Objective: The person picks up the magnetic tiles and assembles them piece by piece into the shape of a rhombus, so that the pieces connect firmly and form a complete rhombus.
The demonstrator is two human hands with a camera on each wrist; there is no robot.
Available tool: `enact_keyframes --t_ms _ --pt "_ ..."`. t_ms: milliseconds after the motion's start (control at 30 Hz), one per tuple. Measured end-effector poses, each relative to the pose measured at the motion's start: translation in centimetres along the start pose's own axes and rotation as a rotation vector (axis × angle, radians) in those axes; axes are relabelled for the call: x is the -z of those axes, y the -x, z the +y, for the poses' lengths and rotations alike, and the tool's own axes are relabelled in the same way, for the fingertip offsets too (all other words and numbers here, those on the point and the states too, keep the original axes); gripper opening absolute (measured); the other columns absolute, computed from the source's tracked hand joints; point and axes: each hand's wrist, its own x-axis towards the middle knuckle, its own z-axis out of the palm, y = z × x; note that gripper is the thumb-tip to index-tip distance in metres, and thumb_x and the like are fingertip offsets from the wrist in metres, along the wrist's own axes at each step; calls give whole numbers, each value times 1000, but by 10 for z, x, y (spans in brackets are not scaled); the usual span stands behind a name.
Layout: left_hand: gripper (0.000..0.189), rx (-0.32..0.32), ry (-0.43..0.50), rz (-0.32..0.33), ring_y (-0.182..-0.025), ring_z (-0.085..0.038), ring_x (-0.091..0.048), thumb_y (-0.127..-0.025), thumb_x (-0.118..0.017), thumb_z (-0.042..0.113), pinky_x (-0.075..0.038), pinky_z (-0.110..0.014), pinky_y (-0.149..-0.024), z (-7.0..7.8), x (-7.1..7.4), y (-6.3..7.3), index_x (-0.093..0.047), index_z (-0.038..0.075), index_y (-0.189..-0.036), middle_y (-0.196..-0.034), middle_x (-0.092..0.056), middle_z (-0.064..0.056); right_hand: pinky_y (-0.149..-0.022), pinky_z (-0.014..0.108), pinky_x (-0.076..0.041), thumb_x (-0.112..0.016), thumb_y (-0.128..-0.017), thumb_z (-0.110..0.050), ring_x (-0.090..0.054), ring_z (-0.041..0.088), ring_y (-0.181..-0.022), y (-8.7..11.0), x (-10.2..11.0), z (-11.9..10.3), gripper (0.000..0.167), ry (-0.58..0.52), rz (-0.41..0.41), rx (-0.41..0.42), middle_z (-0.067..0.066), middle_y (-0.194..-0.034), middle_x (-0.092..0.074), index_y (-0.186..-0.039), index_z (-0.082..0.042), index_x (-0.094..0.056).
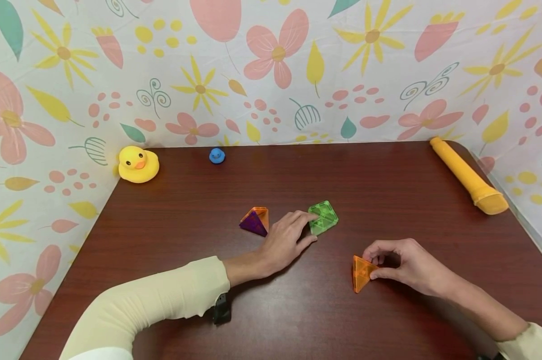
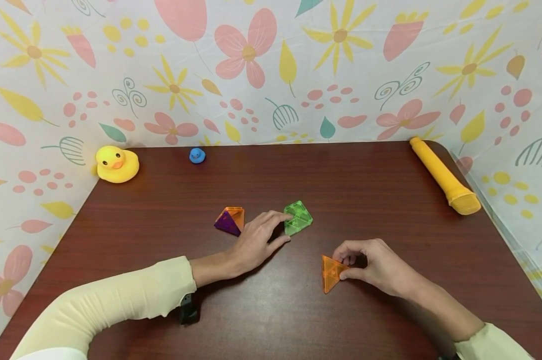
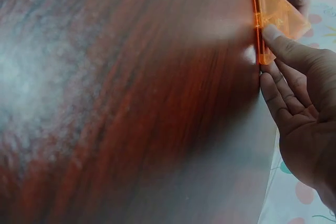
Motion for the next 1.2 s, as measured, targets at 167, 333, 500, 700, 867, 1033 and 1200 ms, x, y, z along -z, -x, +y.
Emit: enact_keyframes --t_ms 167,333,500,700,867,1033,1200 --pt "47 4 1 -1 -123 -18 -62 -103 -74 30 -54 -36 -101 0 0 0 -62 11 -144 -136 -66 -1 -71 20 -56 -92 -79 1 -66 9 -81 0 1 0 40 -19 -2 21 -10 -96 -75 -105 -24 -77" --pt "46 6 -3 -1 -122 -18 -62 -102 -75 29 -54 -36 -101 0 0 -1 -62 11 -143 -135 -66 -1 -73 20 -57 -90 -79 4 -69 9 -82 0 1 0 40 -39 2 49 -8 -96 -77 -107 -22 -78" --pt "47 10 -5 -2 -122 -18 -62 -102 -75 29 -54 -35 -101 0 0 -1 -62 12 -144 -136 -66 -1 -75 20 -58 -89 -80 6 -71 10 -84 -2 1 0 40 -60 6 58 -7 -98 -77 -108 -21 -78" --pt "47 11 -9 -4 -123 -17 -62 -103 -74 30 -54 -35 -102 0 0 -1 -62 11 -144 -136 -66 0 -76 19 -57 -88 -80 8 -71 11 -84 -5 1 0 41 -55 21 62 -6 -98 -77 -106 -21 -78" --pt "47 9 2 -6 -123 -17 -62 -103 -74 29 -54 -35 -101 1 1 0 -61 11 -145 -137 -65 0 -76 17 -57 -89 -79 9 -71 9 -84 -10 2 -1 42 -14 45 68 -8 -97 -77 -105 -22 -78" --pt "47 9 4 -8 -122 -17 -62 -103 -74 29 -54 -35 -101 1 1 0 -61 12 -145 -136 -65 0 -79 18 -56 -90 -78 7 -71 9 -85 -24 5 -5 41 70 93 58 -12 -97 -76 -103 -25 -78" --pt "48 7 -8 -5 -122 -17 -62 -103 -75 30 -54 -35 -101 1 0 0 -61 12 -145 -136 -66 -1 -82 18 -57 -89 -79 8 -71 11 -90 -48 9 -6 40 140 154 46 -12 -101 -75 -101 -23 -79"
